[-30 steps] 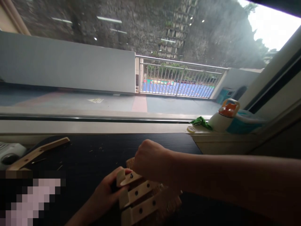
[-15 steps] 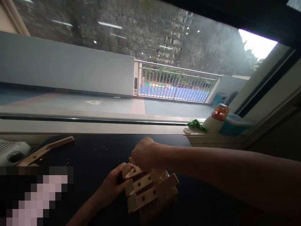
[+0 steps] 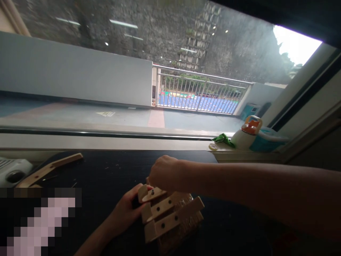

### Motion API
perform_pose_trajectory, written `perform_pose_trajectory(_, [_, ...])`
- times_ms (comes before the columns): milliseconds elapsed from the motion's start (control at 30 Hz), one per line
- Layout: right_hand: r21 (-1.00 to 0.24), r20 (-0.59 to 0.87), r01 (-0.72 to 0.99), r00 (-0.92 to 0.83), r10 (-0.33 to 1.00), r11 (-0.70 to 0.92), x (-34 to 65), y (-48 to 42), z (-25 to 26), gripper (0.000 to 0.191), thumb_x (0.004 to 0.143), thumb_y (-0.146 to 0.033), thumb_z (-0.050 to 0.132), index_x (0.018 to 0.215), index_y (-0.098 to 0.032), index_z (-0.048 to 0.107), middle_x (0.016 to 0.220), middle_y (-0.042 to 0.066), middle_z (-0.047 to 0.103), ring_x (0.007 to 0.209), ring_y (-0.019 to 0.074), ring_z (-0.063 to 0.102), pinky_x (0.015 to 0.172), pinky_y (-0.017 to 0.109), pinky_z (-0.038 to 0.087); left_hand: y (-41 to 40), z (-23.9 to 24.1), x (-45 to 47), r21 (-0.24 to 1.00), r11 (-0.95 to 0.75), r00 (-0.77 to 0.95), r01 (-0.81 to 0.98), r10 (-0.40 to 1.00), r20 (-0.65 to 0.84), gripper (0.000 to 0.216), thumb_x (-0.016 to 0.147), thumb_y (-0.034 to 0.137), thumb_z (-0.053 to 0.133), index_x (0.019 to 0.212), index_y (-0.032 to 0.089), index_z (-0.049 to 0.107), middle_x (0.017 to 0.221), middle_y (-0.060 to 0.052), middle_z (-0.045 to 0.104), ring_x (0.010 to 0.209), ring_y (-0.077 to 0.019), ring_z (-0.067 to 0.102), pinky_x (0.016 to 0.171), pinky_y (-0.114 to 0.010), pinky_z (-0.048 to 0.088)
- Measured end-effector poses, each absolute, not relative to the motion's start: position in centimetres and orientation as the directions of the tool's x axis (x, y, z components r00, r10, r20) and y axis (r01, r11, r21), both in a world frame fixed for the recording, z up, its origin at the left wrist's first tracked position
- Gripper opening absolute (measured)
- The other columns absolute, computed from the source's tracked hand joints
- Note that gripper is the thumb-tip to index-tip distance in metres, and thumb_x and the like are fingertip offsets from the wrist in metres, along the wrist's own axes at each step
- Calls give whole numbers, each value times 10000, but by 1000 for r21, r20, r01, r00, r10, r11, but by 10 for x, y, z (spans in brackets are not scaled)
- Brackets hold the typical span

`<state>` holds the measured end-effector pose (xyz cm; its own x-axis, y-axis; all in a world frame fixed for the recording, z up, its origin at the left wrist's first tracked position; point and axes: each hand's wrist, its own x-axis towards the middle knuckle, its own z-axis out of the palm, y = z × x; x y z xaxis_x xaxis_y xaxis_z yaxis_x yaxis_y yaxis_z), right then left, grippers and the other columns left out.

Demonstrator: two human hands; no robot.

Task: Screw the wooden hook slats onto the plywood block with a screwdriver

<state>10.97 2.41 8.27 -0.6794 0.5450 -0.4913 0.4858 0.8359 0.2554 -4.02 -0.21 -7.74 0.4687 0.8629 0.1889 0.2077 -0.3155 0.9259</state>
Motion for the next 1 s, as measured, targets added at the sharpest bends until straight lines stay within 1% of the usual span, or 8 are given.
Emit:
perform_pose_trajectory(133, [273, -515, 555, -606, 606, 786, 118, 30, 80, 111, 724, -136, 565, 683, -114, 667, 635, 80, 648, 596, 175, 610, 454, 243, 363, -2, -75, -40, 919, -316, 467, 236, 866, 178, 135, 755, 170, 570, 888, 161, 590, 810, -18, 595, 771, -174, 550, 701, -248, 430])
perform_pose_trajectory(267, [272, -495, 674, -515, 700, 687, 114, 30, 80, 150, 730, -180, 550, 726, -107, 681, 662, 101, 662, 626, 187, 620, 482, 245, 394, -3, -75, -40, 917, -328, 472, 227, 861, 191, 155, 758, 176, 575, 912, 162, 589, 823, -18, 604, 782, -177, 557, 713, -251, 437])
perform_pose_trajectory(367, [300, -500, 655, -511, 699, 694, 106, 27, 84, 144, 729, -196, 561, 758, -118, 679, 712, 103, 671, 672, 209, 628, 501, 262, 413, -4, -75, -40, 923, -316, 471, 220, 863, 183, 200, 757, 180, 587, 957, 169, 588, 855, -18, 621, 795, -179, 566, 711, -245, 441])
perform_pose_trajectory(500, [369, -493, 544, -572, 655, 753, 103, 21, 95, 76, 711, -148, 590, 740, -144, 661, 719, 75, 666, 663, 208, 624, 507, 272, 416, -4, -75, -40, 925, -319, 476, 205, 858, 191, 214, 755, 174, 596, 969, 170, 593, 862, -19, 627, 795, -178, 568, 708, -240, 443])
perform_pose_trajectory(633, [330, -510, 424, -672, 537, 843, 109, 15, 94, 113, 735, -97, 563, 658, -155, 623, 679, 58, 651, 643, 176, 611, 486, 247, 383, -3, -78, -40, 924, -330, 487, 195, 850, 201, 205, 768, 171, 583, 972, 174, 588, 857, -20, 614, 794, -174, 564, 718, -244, 440])
perform_pose_trajectory(733, [293, -453, 429, -725, 519, 855, 115, 13, 86, 170, 792, -122, 514, 655, -152, 611, 653, 61, 646, 638, 165, 607, 477, 241, 358, -1, -81, -40, 921, -332, 486, 205, 851, 199, 196, 775, 188, 579, 970, 175, 584, 846, -18, 607, 789, -172, 562, 714, -245, 440])
perform_pose_trajectory(867, [219, -427, 497, -725, 540, 840, 120, 19, 78, 133, 763, -111, 545, 659, -141, 623, 658, 52, 649, 612, 152, 603, 457, 231, 329, -1, -81, -41, 918, -324, 482, 227, 857, 182, 184, 771, 192, 576, 954, 175, 592, 845, -17, 607, 789, -172, 562, 706, -240, 441])
perform_pose_trajectory(1000, [215, -442, 626, -622, 647, 749, 124, 27, 78, 118, 735, -124, 542, 699, -114, 654, 628, 75, 647, 594, 158, 603, 459, 230, 333, -1, -77, -40, 913, -330, 474, 242, 861, 185, 185, 757, 190, 580, 940, 175, 604, 834, -14, 611, 789, -173, 566, 705, -237, 441])
